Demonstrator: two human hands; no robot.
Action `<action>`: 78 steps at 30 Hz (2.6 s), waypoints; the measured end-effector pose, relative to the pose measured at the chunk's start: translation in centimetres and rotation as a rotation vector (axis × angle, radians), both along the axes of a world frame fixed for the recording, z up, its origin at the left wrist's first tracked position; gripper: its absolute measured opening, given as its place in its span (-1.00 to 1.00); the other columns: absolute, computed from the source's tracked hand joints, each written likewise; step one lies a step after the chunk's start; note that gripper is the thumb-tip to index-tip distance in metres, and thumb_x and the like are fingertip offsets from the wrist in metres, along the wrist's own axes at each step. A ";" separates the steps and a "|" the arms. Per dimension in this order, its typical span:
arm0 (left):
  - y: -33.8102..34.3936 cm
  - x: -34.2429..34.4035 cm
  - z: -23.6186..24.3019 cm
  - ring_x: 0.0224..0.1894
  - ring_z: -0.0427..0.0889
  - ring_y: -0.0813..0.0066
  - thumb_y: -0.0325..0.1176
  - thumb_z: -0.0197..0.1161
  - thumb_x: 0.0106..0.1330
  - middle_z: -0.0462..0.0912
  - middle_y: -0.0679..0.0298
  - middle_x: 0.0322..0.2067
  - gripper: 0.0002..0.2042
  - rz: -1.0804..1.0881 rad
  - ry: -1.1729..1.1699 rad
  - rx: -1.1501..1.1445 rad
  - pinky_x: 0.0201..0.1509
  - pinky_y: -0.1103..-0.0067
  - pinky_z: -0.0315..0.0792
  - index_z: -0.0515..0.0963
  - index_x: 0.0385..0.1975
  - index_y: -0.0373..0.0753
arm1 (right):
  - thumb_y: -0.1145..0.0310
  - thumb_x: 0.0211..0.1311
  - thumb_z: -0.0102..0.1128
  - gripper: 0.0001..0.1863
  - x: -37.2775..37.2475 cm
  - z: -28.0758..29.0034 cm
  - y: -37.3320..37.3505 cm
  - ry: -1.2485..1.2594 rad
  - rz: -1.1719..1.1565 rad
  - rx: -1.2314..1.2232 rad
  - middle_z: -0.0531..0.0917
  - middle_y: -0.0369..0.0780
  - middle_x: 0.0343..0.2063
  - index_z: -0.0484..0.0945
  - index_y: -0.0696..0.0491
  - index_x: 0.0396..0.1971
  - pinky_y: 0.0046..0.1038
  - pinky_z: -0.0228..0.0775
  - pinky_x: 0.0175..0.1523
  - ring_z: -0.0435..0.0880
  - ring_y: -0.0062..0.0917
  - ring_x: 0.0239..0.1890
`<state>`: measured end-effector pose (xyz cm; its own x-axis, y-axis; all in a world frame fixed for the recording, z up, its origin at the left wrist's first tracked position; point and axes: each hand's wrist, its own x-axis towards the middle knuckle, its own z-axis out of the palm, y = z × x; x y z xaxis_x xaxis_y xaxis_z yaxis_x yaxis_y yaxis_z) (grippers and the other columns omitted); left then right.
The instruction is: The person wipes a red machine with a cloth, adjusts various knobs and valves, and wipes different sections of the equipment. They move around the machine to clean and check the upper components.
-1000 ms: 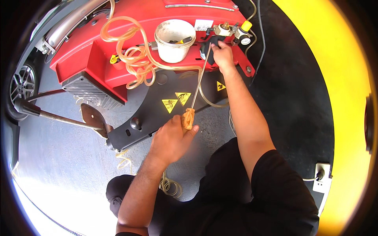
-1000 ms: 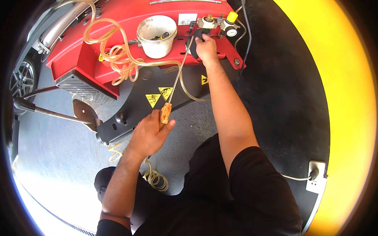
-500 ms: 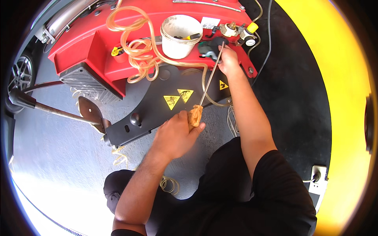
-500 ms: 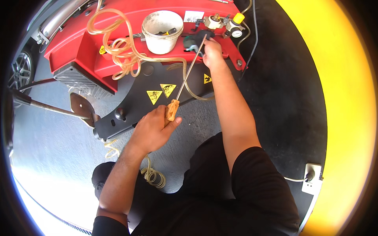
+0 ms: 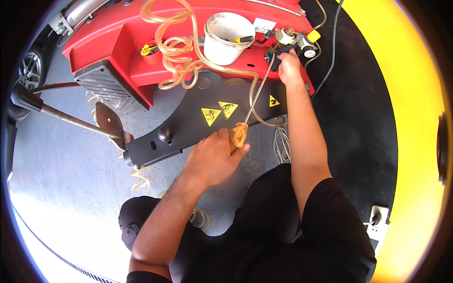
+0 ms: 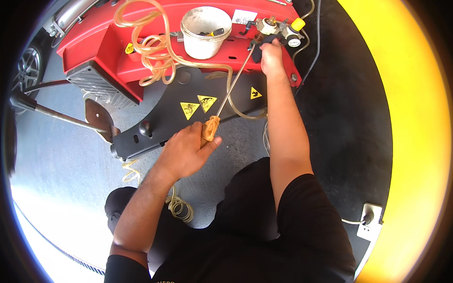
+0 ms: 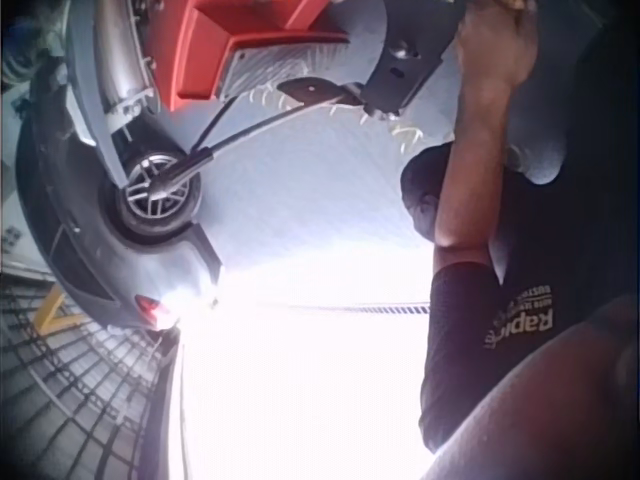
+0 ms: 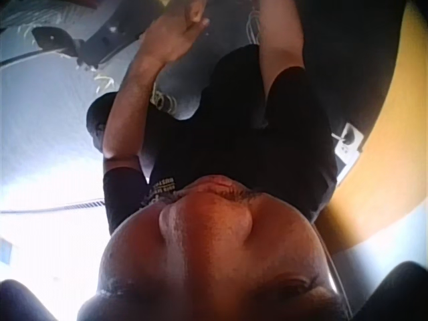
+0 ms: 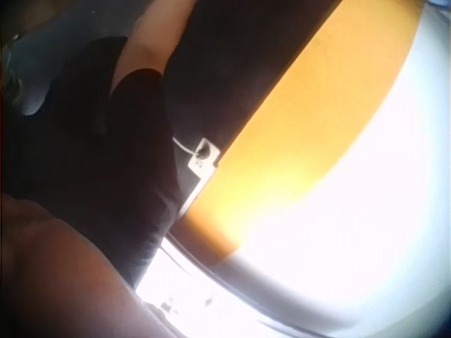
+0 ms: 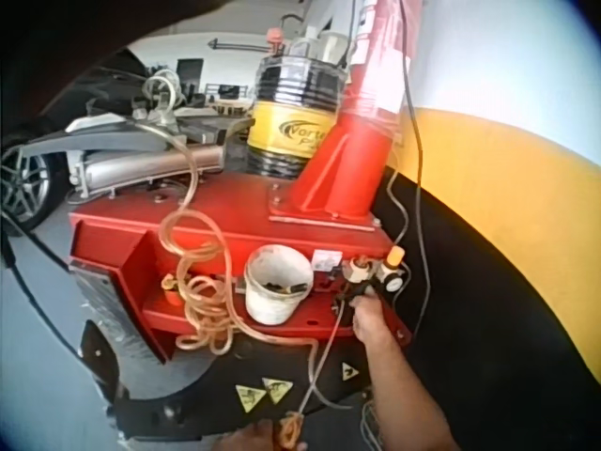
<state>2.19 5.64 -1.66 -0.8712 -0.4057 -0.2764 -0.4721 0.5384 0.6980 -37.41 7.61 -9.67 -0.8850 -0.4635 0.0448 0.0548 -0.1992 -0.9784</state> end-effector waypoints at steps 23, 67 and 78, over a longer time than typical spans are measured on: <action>1.7 -0.6 0.0 0.01 0.64 -0.24 0.13 0.12 0.48 0.66 -0.22 -0.13 -0.40 -0.106 -0.004 0.042 0.14 0.06 0.48 0.44 -0.06 -0.47 | 0.12 0.41 0.32 -0.67 3.7 1.4 4.2 -0.069 -0.136 0.319 0.67 -0.27 -0.37 0.66 0.13 -0.29 -0.34 0.52 -0.20 0.62 -0.52 -0.36; 1.1 0.1 -0.5 -0.05 0.66 -0.28 0.12 0.18 0.45 0.65 -0.22 -0.15 -0.43 -0.059 0.013 -0.011 0.07 0.06 0.53 0.42 -0.10 -0.43 | 0.38 0.20 -0.06 -0.61 3.0 -0.3 2.2 -0.456 0.114 -0.367 0.73 -0.05 -0.15 0.56 0.18 -0.01 -0.19 0.60 -0.06 0.72 -0.17 -0.15; 1.3 0.6 -0.6 -0.06 0.66 -0.27 0.13 0.19 0.44 0.66 -0.21 -0.19 -0.44 -0.039 0.039 -0.017 0.04 0.04 0.52 0.42 -0.13 -0.41 | 0.40 0.14 -0.09 -0.40 3.0 -0.3 1.6 -0.408 0.144 -0.307 0.66 -0.02 0.06 0.43 0.08 0.27 0.03 0.55 0.14 0.68 -0.09 0.04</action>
<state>2.74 6.90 -2.23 -0.8965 -0.3754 -0.2351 -0.4231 0.5682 0.7058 -34.43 9.20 -9.93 -0.7869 -0.6016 -0.1374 0.4671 -0.4351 -0.7697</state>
